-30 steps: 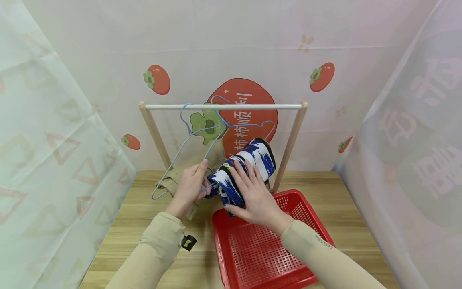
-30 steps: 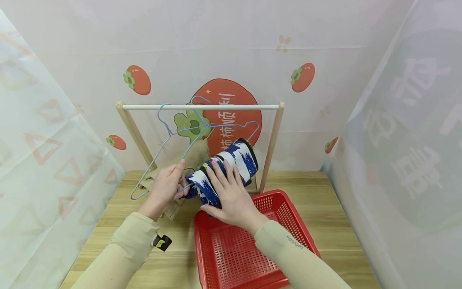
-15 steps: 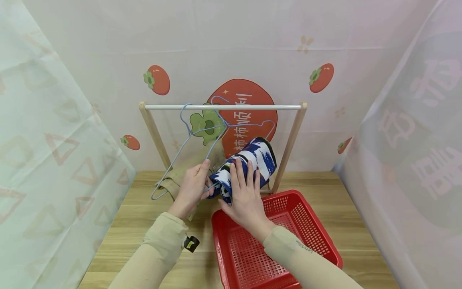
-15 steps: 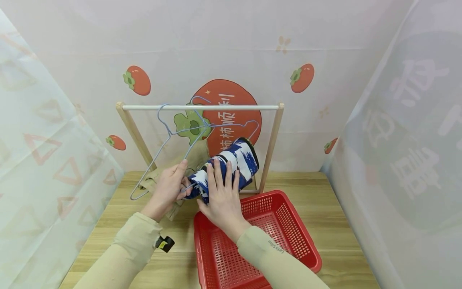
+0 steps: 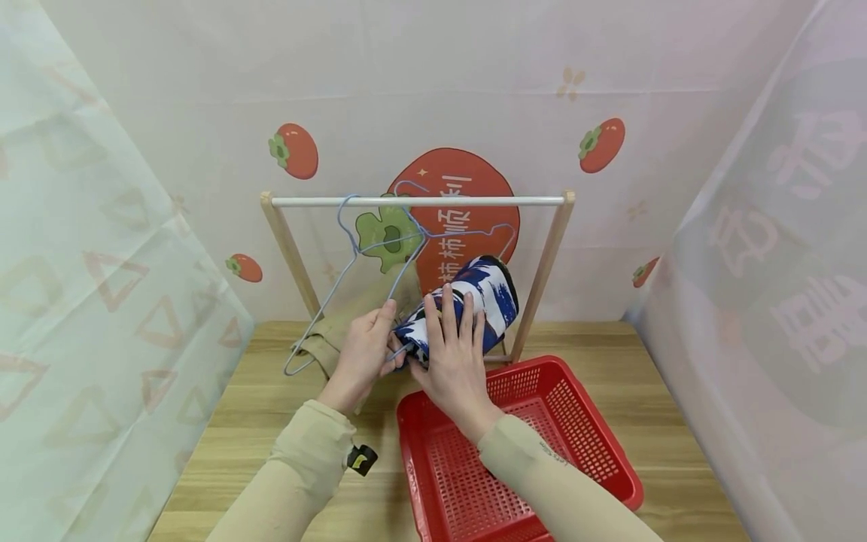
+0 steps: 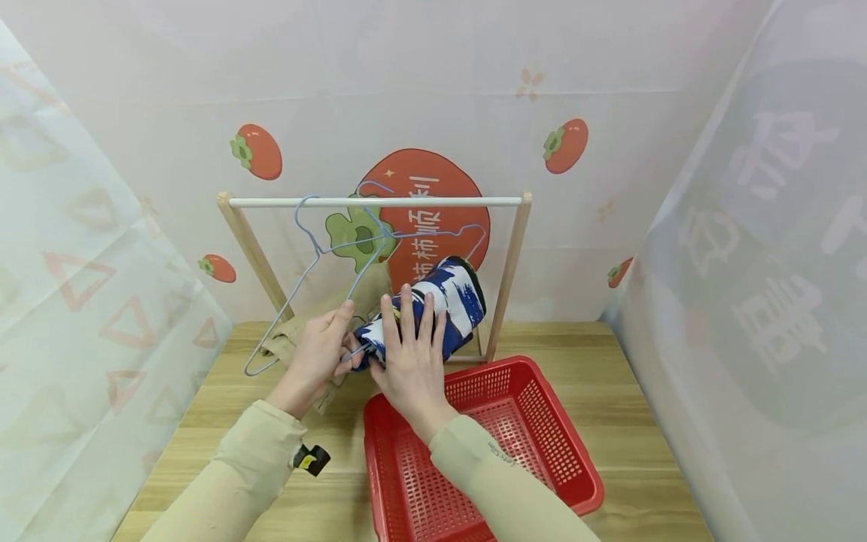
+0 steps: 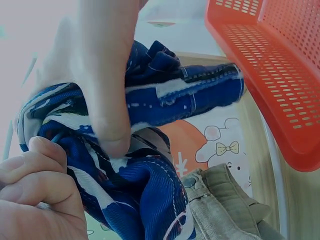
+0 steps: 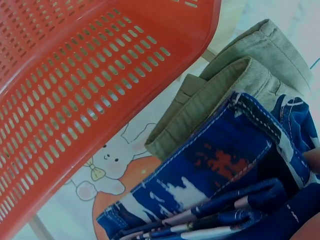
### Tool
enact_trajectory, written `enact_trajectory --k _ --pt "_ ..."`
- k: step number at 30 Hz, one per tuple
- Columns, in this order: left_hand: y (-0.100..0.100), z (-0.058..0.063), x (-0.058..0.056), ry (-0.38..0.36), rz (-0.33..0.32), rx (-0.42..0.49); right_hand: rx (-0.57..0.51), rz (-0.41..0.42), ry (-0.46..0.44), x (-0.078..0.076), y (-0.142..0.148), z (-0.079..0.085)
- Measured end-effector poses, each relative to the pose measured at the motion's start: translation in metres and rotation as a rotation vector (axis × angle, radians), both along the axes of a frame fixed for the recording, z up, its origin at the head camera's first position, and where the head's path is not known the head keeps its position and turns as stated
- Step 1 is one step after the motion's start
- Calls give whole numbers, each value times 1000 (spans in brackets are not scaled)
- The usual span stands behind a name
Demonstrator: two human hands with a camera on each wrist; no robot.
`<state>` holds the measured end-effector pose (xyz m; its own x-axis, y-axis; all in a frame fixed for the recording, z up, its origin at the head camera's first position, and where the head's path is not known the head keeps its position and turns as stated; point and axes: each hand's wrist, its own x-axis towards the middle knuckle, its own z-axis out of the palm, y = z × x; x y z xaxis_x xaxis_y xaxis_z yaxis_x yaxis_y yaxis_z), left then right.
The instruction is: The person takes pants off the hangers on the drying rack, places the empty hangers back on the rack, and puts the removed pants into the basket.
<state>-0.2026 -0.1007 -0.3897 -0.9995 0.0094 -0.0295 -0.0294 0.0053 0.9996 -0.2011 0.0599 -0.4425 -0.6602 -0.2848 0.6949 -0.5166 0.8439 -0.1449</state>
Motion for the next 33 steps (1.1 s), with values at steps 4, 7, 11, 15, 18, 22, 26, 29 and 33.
enact_trajectory --k 4,7,11,15,18,22,26,29,33 --pt "0 0 0 0 2 -4 15 0 -24 2 2 -2" --pt "0 -1 1 3 3 -4 28 8 -35 5 6 -4" --pt "0 -1 1 8 4 -8 35 10 -54 6 11 -8" --pt "-1 -1 1 8 -2 -16 33 8 -54 6 15 -10" --pt "-1 -1 1 5 -8 -16 31 15 -46 6 19 -10" --pt "-1 -1 1 -5 -13 -12 28 32 -39 7 23 -11" --pt "0 -2 2 -1 -19 -14 36 39 4 9 26 -14" --pt "0 -3 2 6 -22 -18 70 37 53 10 29 -16" --pt "1 -4 2 7 -23 -23 114 26 87 11 32 -19"
